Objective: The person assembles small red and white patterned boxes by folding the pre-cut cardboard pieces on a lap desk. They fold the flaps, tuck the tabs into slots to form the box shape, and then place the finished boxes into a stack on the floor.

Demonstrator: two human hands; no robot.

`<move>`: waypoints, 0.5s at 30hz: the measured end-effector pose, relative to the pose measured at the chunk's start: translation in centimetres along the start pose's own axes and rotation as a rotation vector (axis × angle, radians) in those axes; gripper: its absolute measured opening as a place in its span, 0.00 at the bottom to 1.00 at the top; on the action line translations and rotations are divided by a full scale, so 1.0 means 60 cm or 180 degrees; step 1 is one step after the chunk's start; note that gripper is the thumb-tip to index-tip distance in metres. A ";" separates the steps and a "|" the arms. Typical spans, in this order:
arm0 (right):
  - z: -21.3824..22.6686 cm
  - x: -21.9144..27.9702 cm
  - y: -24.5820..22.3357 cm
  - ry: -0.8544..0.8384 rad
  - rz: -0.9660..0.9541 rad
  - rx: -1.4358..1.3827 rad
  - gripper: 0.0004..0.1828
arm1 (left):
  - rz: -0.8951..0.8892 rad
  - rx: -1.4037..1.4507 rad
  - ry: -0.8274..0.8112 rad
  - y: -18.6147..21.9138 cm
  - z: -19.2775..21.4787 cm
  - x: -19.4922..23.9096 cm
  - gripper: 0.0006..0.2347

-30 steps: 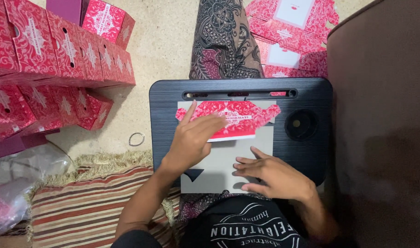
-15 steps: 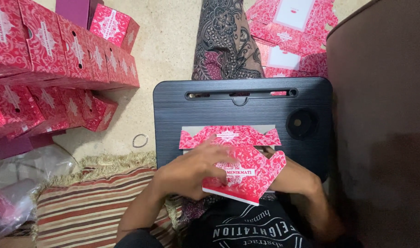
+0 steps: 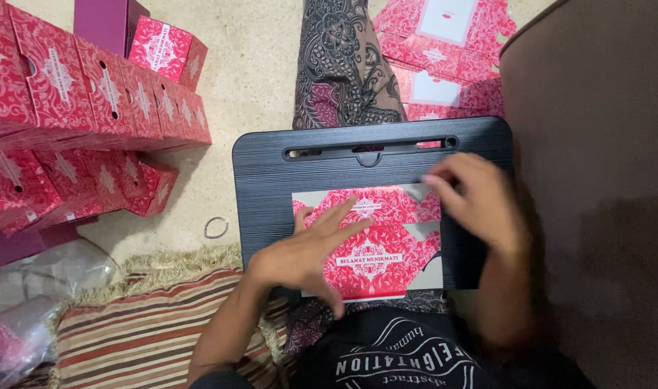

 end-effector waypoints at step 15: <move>-0.152 -0.030 -0.086 -0.0926 0.0637 0.1098 0.16 | 0.0243 -0.1292 0.1938 -0.118 -0.051 -0.077 0.23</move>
Point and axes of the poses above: each hand's wrist, its own x-axis away from the middle knuckle, its own z-axis out of the back of the hand, y = z × x, the point moved 2 cm from there along -x, towards the middle knuckle, and after that the axes turned 14 degrees about y, right-handed, at the moved point
